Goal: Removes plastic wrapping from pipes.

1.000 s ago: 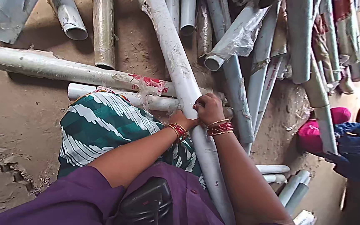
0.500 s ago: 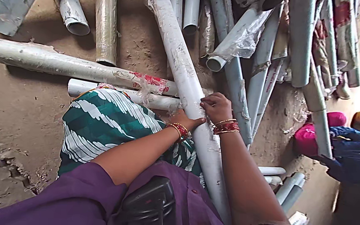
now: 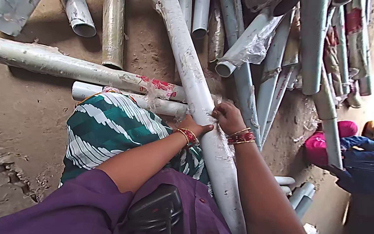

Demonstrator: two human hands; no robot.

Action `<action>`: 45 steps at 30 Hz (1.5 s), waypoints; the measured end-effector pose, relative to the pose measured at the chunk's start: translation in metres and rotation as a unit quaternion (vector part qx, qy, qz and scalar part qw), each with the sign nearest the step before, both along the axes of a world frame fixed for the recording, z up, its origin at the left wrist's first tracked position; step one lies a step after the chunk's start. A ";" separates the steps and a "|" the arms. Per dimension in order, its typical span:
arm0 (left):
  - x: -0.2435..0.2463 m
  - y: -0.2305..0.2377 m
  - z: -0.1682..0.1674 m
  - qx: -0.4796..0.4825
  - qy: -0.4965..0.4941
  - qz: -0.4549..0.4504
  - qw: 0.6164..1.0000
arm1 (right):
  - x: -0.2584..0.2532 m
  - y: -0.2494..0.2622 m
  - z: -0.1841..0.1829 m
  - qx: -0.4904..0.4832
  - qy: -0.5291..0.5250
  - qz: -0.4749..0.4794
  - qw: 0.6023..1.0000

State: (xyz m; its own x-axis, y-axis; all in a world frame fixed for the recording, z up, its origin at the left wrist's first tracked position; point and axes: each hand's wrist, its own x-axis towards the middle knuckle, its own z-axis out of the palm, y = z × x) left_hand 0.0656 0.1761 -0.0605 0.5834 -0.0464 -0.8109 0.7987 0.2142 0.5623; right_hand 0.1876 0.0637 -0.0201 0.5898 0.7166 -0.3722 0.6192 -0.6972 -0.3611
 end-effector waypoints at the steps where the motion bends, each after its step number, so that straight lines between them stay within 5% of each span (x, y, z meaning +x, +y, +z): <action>1: 0.000 -0.002 -0.002 -0.002 -0.001 0.003 1.000 | 0.000 -0.003 0.001 0.019 -0.002 -0.029 0.999; 10: 0.001 -0.004 -0.004 -0.016 -0.008 0.019 1.000 | -0.017 0.011 -0.013 0.046 -0.076 0.020 0.996; 17: 0.003 -0.004 -0.008 0.006 -0.021 -0.032 0.999 | -0.008 0.010 -0.003 -0.101 -0.029 0.033 0.994; 25: 0.003 -0.001 -0.003 -0.003 -0.006 -0.033 0.999 | 0.005 -0.025 0.016 0.009 -0.023 -0.027 0.999; 33: 0.004 0.000 0.001 0.001 0.002 -0.041 0.999 | 0.003 -0.012 -0.011 0.076 -0.013 -0.035 0.996; 41: 0.005 0.001 -0.002 0.013 0.002 -0.059 0.998 | -0.004 -0.002 -0.003 -0.073 -0.036 0.025 0.996; 45: 0.005 0.003 0.001 0.016 0.000 -0.066 0.998 | 0.002 -0.017 0.013 -0.083 -0.019 -0.023 0.996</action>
